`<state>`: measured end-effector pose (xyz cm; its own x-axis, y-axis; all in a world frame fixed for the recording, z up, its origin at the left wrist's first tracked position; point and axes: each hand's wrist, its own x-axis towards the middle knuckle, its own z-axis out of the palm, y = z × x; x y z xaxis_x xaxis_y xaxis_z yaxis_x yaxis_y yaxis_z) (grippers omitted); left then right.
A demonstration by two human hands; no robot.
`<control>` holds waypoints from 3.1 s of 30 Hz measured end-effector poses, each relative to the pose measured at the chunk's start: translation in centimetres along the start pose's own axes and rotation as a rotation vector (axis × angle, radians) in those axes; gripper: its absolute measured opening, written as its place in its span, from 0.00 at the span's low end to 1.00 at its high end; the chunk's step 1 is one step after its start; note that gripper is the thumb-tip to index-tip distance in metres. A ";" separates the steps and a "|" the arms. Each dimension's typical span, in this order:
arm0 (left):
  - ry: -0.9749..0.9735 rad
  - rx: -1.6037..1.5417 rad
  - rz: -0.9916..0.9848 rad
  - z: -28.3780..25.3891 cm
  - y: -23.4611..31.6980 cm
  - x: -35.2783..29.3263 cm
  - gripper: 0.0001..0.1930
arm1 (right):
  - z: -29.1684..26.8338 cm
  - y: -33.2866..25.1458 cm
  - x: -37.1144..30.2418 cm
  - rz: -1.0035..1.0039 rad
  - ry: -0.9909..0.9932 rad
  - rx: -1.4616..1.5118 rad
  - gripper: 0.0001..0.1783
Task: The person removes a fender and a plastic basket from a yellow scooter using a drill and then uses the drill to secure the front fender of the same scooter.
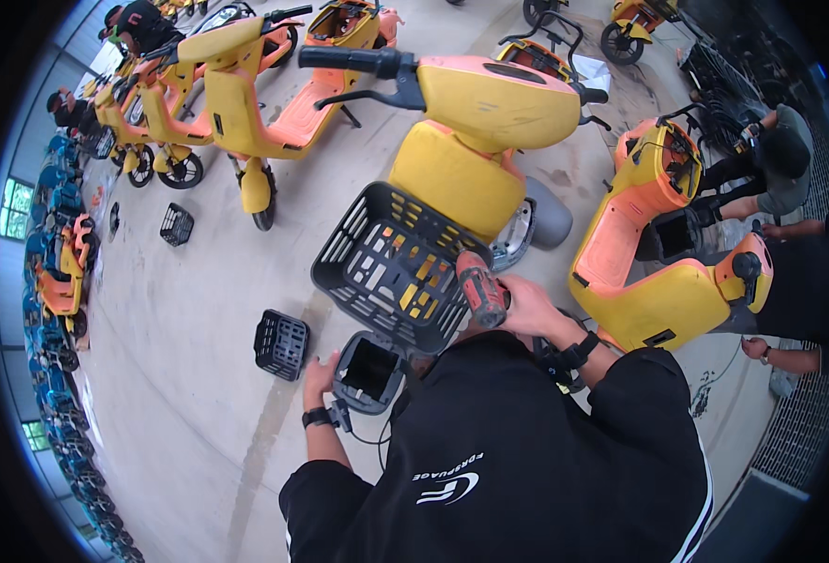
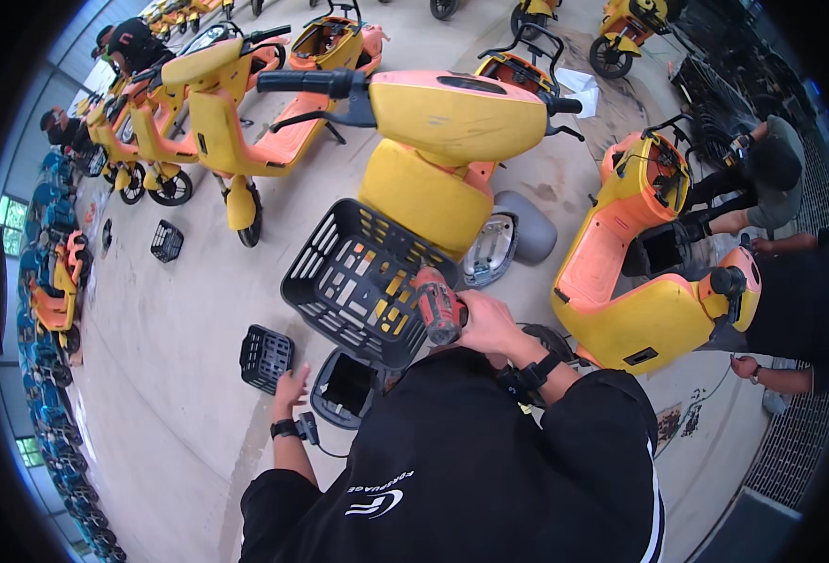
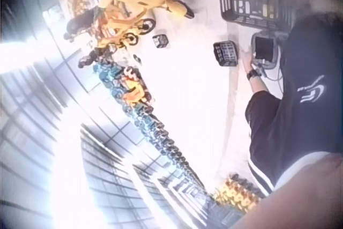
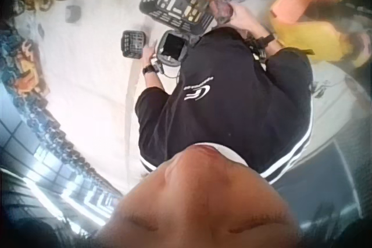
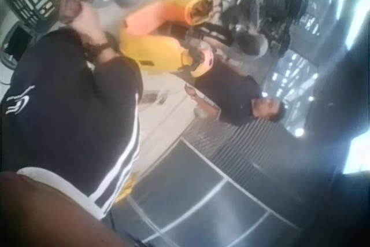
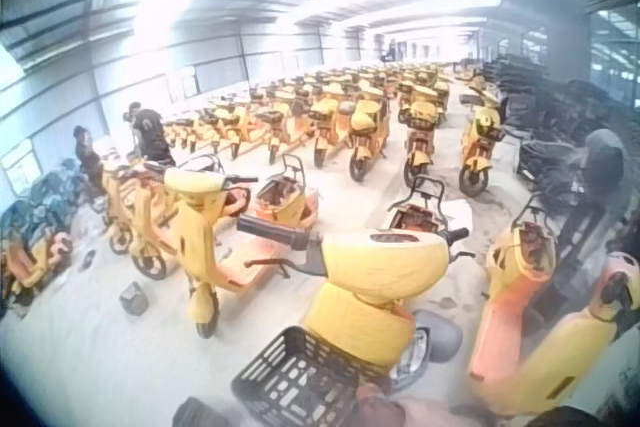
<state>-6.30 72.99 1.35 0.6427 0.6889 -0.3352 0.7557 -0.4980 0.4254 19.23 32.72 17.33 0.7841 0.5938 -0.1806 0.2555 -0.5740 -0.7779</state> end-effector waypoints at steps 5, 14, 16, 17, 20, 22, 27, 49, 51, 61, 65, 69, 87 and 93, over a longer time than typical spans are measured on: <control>-0.330 -0.760 0.060 -4.6 13.1 -2.6 0.20 | 4.5 -1.3 0.5 0.143 0.017 -0.155 0.33; -0.436 -0.791 0.260 4.5 27.1 2.0 0.35 | 10.0 -3.3 6.3 0.242 0.140 -0.177 0.32; -0.398 -0.702 0.269 4.5 28.8 2.1 0.28 | 10.2 -2.0 6.9 0.277 0.158 -0.167 0.33; -0.431 -0.691 0.275 5.0 28.5 2.6 0.26 | 10.4 -1.5 6.9 0.300 0.156 -0.145 0.34; -0.482 -0.697 0.266 4.9 27.5 2.6 0.22 | 10.1 -0.9 7.3 0.332 0.079 -0.110 0.37; -0.480 -0.728 0.212 3.4 28.0 2.0 0.21 | 9.7 -1.1 7.2 0.291 0.007 -0.094 0.39; -0.543 -0.739 0.163 2.1 29.4 2.3 0.24 | 9.6 -1.2 7.6 0.297 0.000 -0.044 0.39; -0.461 -0.441 0.342 2.6 29.1 4.7 0.23 | 10.0 -2.6 7.9 0.347 0.065 -0.022 0.30; -0.462 -0.391 0.357 2.5 29.5 5.4 0.24 | 9.9 -2.5 8.0 0.344 0.060 -0.012 0.30; -0.483 -0.358 0.426 2.4 28.9 6.1 0.23 | 10.6 -2.6 8.1 0.319 0.109 0.092 0.30; -0.505 -0.347 0.390 1.4 29.2 5.7 0.24 | 11.0 -2.5 8.2 0.317 0.129 0.073 0.30; -0.510 -0.351 0.379 1.2 29.2 5.7 0.26 | 11.3 -2.6 8.2 0.337 0.124 0.085 0.30; -0.666 -0.541 0.207 1.0 28.0 6.1 0.23 | 11.8 -3.5 8.8 0.388 0.071 -0.054 0.28; -0.739 -0.760 0.118 2.5 26.4 5.9 0.26 | 12.4 -2.7 8.5 0.393 0.072 -0.084 0.30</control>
<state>17.71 62.56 8.46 0.8166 0.0401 -0.5758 0.5706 0.0943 0.8158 18.21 46.28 10.40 0.8681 0.2810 -0.4092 -0.0281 -0.7952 -0.6056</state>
